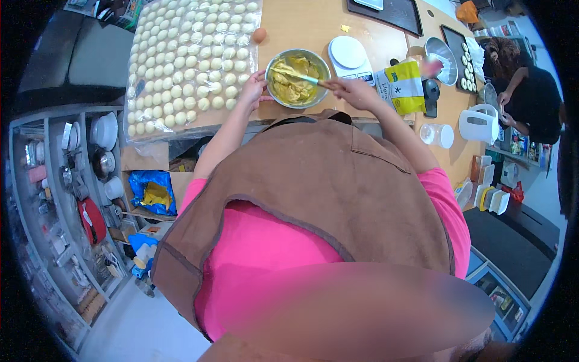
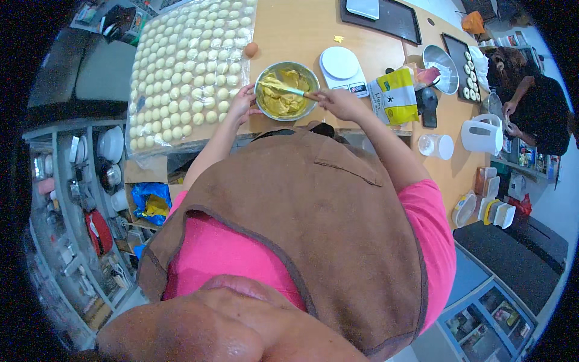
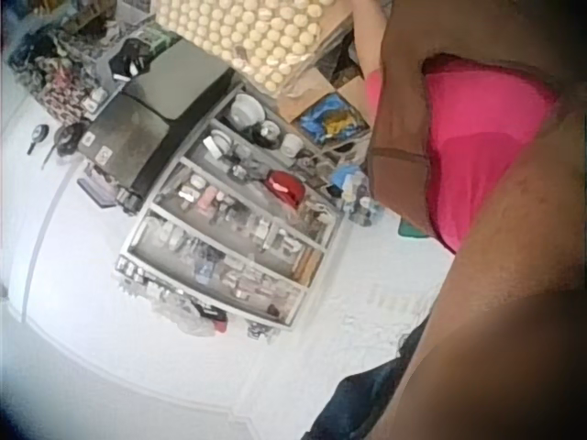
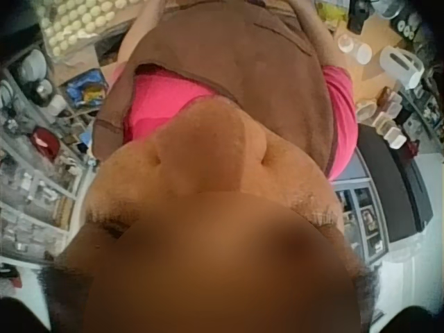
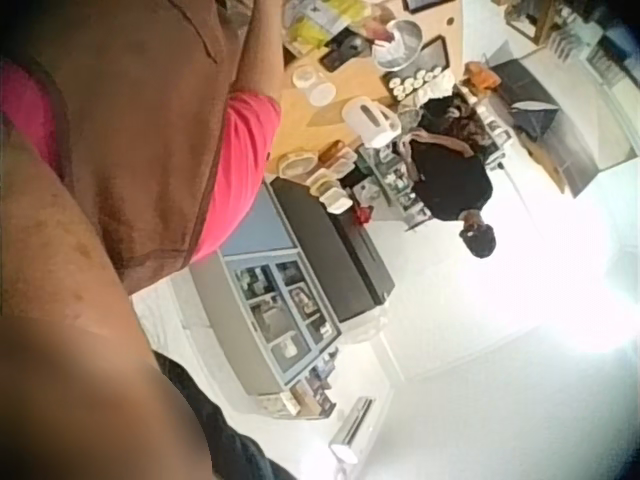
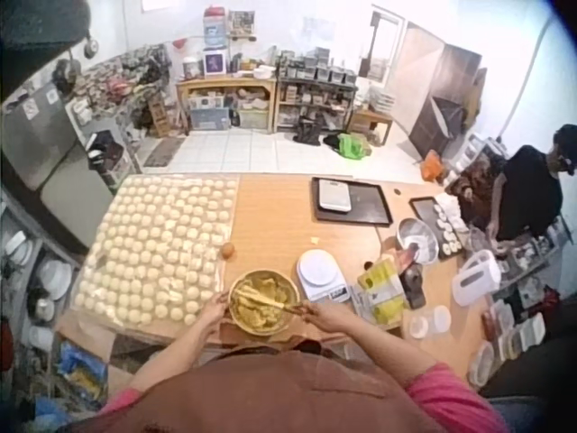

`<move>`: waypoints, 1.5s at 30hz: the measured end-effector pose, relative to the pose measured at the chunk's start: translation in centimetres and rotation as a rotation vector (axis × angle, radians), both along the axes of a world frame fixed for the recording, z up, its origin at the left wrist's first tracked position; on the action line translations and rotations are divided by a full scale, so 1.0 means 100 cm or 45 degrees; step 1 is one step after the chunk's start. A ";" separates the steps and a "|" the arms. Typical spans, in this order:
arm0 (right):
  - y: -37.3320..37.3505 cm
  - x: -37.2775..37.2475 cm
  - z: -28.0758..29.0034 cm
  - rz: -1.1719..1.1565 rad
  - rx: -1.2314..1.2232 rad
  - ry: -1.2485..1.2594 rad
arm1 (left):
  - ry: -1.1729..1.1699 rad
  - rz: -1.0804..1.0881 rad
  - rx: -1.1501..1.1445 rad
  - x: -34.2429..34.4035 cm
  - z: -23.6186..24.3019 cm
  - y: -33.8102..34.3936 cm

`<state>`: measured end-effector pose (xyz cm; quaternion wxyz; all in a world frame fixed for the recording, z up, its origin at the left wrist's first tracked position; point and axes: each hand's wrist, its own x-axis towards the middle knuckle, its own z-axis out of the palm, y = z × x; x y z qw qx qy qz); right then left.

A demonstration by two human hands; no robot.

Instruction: The person cracks an egg into a bowl of yellow dough and then stirs the mixture with a spatula.

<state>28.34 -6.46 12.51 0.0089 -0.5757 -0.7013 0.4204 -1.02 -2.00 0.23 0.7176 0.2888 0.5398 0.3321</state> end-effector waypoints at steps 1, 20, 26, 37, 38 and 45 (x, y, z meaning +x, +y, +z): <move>0.003 -0.006 0.017 0.270 0.475 -0.248 | 0.082 -0.036 -0.001 -0.002 0.001 0.002; 0.050 0.031 0.015 0.439 -0.174 -0.600 | 0.113 0.036 0.062 0.018 0.016 0.010; 0.028 0.041 -0.003 0.085 -0.625 -0.198 | -0.064 0.137 -0.034 0.035 0.027 0.007; -0.020 0.015 -0.105 -0.280 -0.739 0.772 | -0.089 0.126 -0.006 0.028 0.024 -0.025; -0.023 0.012 -0.104 -0.311 -0.694 0.798 | -0.087 0.133 -0.008 0.026 0.021 -0.027; -0.019 -0.017 -0.021 0.164 0.436 -0.538 | -0.051 0.115 0.025 0.018 0.014 -0.029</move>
